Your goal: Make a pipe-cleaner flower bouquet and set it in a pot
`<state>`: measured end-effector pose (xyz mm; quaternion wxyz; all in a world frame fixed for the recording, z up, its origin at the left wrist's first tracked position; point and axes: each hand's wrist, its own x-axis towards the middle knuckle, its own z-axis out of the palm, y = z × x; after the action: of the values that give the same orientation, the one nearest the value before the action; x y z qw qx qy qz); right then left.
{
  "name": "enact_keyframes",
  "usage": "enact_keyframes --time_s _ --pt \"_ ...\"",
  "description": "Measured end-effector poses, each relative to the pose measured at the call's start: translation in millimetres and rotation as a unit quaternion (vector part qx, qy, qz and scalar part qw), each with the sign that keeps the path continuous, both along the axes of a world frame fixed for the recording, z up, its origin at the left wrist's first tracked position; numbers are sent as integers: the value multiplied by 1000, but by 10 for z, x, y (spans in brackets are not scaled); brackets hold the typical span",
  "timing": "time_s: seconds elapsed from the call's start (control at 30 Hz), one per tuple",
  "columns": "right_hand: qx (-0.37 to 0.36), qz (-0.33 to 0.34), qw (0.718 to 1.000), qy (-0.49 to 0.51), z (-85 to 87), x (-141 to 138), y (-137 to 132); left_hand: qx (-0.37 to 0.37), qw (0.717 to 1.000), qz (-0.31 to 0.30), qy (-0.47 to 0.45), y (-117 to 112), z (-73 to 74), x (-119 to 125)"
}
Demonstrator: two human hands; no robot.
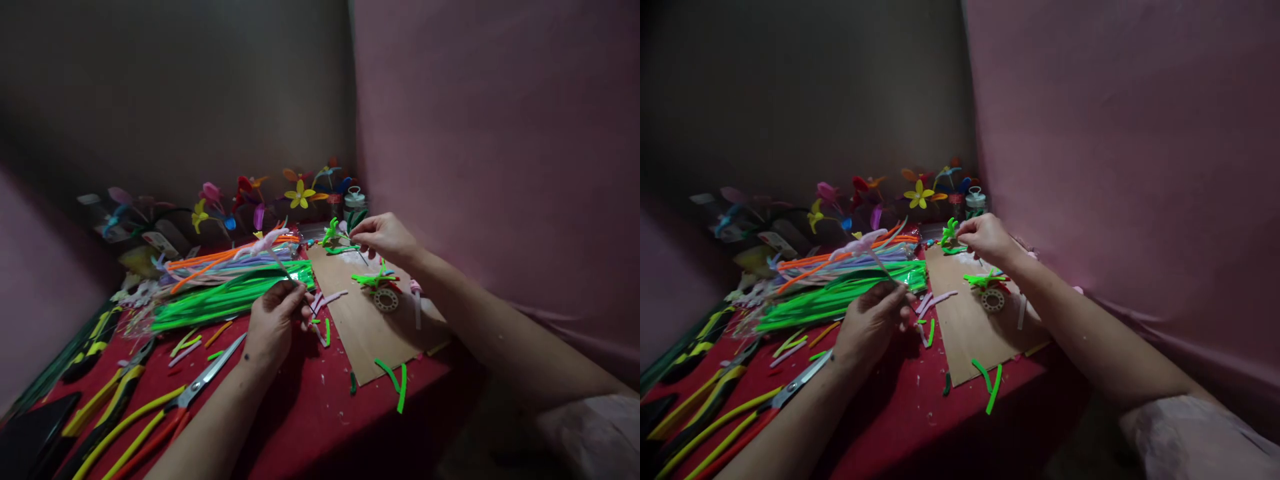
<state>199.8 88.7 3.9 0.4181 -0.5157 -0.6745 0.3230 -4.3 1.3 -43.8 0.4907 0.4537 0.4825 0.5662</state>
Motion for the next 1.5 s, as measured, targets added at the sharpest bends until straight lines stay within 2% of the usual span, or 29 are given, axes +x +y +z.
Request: enact_keyframes --time_s 0.07,0.13,0.33,0.43,0.53,0.83,1.17,1.5 --pt "27 -61 988 -139 59 57 184 3 1000 -9 -16 16 -42 -4" --pt "23 -96 942 -322 61 56 372 3 999 -19 -33 33 -87 -15" --pt "-34 -101 891 -441 -185 -94 727 -6 999 -28 -43 41 -128 -35" --pt "-41 -99 878 -467 -311 -113 771 -1 999 -19 -36 32 -102 -36" --pt "-36 -103 872 -477 -358 -80 787 7 999 -18 -32 37 -95 -40" --pt "-40 -78 876 -474 -332 -53 737 3 999 -22 -32 47 -111 -32" --pt "-56 -83 859 -501 -324 -135 711 5 999 -22 -36 52 -108 -39" --pt "-10 -124 855 -504 -363 -99 756 1 999 -20 -39 48 -107 -39"
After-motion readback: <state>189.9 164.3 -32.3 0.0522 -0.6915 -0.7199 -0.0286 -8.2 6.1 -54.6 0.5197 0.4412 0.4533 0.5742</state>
